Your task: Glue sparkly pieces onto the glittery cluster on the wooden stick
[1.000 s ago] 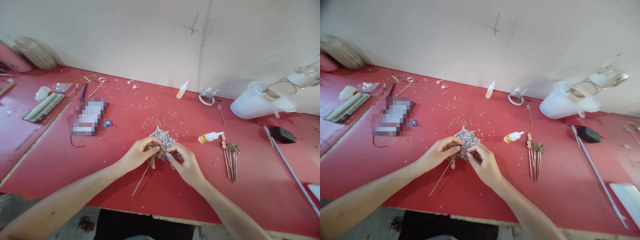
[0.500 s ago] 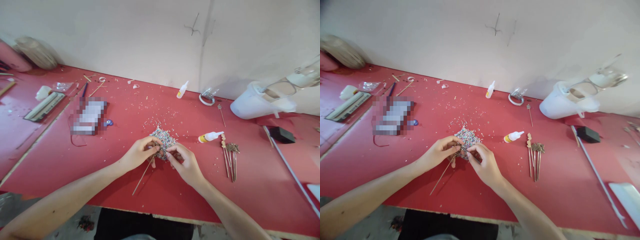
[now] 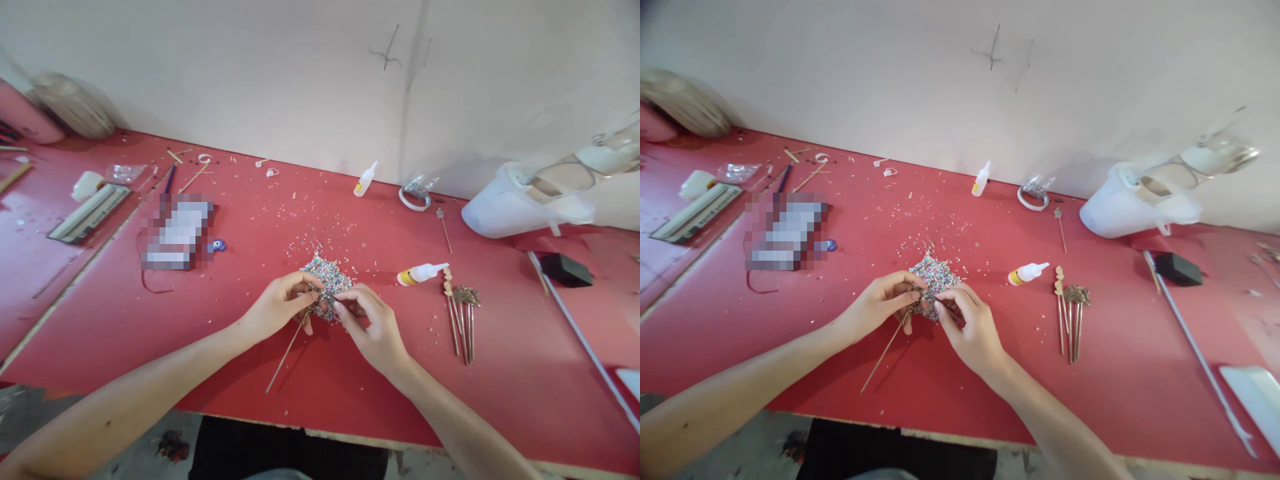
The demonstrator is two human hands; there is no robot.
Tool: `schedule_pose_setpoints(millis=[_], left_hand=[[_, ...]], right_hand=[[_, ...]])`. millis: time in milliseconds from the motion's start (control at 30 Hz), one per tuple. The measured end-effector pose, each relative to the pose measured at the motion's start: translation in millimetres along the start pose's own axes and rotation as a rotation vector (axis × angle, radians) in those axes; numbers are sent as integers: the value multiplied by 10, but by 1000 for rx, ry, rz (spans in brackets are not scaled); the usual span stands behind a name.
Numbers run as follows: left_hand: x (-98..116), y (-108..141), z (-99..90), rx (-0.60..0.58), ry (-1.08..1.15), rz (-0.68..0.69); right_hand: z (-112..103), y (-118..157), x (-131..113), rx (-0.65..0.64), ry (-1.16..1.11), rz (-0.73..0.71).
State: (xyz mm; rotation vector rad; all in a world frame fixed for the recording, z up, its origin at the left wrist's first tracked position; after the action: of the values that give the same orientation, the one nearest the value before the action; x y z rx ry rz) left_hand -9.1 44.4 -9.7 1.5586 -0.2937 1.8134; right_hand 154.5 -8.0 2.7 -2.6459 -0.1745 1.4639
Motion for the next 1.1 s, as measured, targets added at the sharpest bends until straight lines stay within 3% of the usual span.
schedule_pose_setpoints(millis=[233,733,1100], left_hand=[[9,9,23,-7,14,8],[-41,24,83,-48,43,14],[32,70,127,-57,-256,69]], right_hand=[[62,17,81,-99,-161,162],[137,2,23,-195,-200,215],[146,31,33,-192,-229,253]])
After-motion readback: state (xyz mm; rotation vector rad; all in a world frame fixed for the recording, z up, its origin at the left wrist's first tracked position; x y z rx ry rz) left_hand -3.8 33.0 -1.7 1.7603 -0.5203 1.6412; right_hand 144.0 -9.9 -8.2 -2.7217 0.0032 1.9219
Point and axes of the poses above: each hand's wrist, its own y-axis away from the middle knuckle, its own z-axis out of the palm, x = y × z, the point moved 4 cm from there along -y, towards the middle knuckle, and after that the axes turned 1 degree about x, right-handed, at the moved point
